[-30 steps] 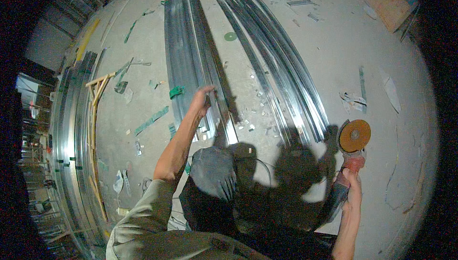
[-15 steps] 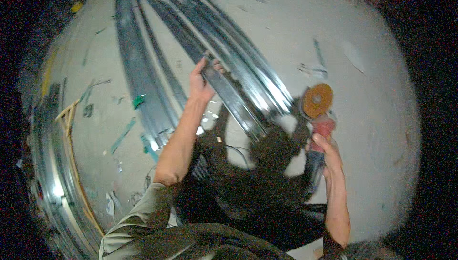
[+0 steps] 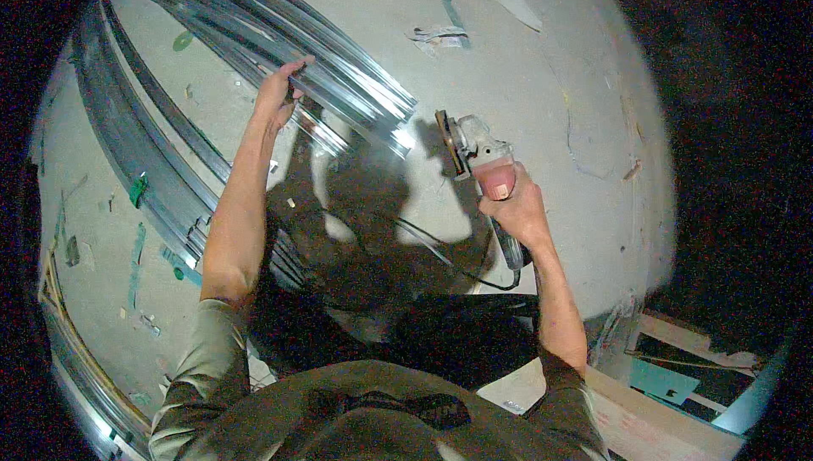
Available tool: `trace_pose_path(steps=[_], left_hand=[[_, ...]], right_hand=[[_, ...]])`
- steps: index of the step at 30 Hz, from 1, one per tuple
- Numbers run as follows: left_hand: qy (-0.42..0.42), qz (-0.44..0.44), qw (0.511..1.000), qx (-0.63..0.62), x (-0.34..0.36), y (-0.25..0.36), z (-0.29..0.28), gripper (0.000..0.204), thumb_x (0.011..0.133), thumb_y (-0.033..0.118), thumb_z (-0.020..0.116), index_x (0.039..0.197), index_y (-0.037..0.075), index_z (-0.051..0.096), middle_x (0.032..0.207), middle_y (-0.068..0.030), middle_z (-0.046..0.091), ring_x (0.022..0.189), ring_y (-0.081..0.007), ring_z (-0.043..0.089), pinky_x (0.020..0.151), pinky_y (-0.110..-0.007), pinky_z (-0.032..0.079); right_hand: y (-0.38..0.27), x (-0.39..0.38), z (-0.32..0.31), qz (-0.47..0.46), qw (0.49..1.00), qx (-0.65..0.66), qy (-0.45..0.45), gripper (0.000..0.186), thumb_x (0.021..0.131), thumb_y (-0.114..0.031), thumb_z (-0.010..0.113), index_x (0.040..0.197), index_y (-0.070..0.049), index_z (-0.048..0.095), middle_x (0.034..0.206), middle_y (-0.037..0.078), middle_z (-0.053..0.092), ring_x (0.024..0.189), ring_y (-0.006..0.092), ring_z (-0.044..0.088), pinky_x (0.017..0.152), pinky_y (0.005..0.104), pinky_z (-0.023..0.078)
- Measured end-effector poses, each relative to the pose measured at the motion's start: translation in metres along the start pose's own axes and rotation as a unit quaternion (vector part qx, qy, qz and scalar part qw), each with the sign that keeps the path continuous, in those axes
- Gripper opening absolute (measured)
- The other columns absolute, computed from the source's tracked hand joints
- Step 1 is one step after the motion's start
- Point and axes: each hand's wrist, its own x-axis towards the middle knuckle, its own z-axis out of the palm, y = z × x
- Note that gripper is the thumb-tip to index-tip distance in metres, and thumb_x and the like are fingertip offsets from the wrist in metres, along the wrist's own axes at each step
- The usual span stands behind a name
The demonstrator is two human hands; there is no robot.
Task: The person uses an angle grinder to cut multiple metal rods on the floor. They hold each rod with one hand and operate the grinder with the other, producing sparks as they cut through the metal.
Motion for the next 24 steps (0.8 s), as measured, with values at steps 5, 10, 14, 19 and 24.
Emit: trace_pose_path(steps=[5,10,14,19,24], left_hand=[[0.016,0.007,0.998,-0.061,0.006,-0.011,0.005,0.033,0.1,0.012,0.056,0.128,-0.003,0.062,0.116,-0.0104,0.07,0.078,-0.0095,0.059,0.056,-0.022,0.042],[0.033,-0.015,0.998,-0.052,0.01,-0.014,0.001,0.034,0.102,0.009,0.052,0.133,-0.002,0.058,0.124,-0.0125,0.067,0.103,-0.0197,0.065,0.091,-0.031,0.056],[-0.007,-0.027,0.996,-0.086,0.014,-0.016,-0.001,0.035,0.103,0.008,0.049,0.135,-0.002,0.055,0.131,-0.014,0.065,0.107,-0.0231,0.065,0.094,-0.036,0.056],[-0.007,-0.024,0.997,-0.078,0.015,-0.017,0.003,0.044,0.102,0.007,0.047,0.145,0.0,0.042,0.136,-0.0161,0.062,0.116,-0.024,0.062,0.101,-0.038,0.053],[0.031,0.007,0.993,-0.118,0.011,-0.016,0.008,0.04,0.096,0.006,0.056,0.134,-0.005,0.051,0.116,-0.0185,0.069,0.1,-0.0258,0.066,0.081,-0.038,0.057]], right_hand=[[0.002,-0.007,0.0,0.032,0.991,-0.127,-0.01,0.055,0.067,-0.02,0.08,0.112,0.004,0.058,0.092,0.022,0.071,0.083,0.0301,0.07,0.078,0.0397,0.055],[-0.01,-0.017,0.004,0.033,0.978,-0.204,-0.033,0.061,0.067,-0.022,0.08,0.115,0.006,0.055,0.094,0.027,0.07,0.088,0.0416,0.071,0.079,0.0439,0.056],[-0.016,-0.02,0.01,0.022,0.973,-0.224,-0.049,0.059,0.067,-0.021,0.08,0.113,0.006,0.054,0.092,0.028,0.07,0.088,0.0436,0.07,0.077,0.0458,0.056],[-0.02,-0.022,0.017,0.014,0.972,-0.225,-0.064,0.056,0.066,-0.02,0.08,0.109,0.003,0.053,0.089,0.027,0.071,0.085,0.0444,0.07,0.076,0.0481,0.057],[-0.022,-0.021,0.021,0.01,0.965,-0.255,-0.064,0.057,0.065,-0.018,0.08,0.109,0.003,0.051,0.088,0.027,0.071,0.084,0.0444,0.071,0.075,0.0491,0.057]])
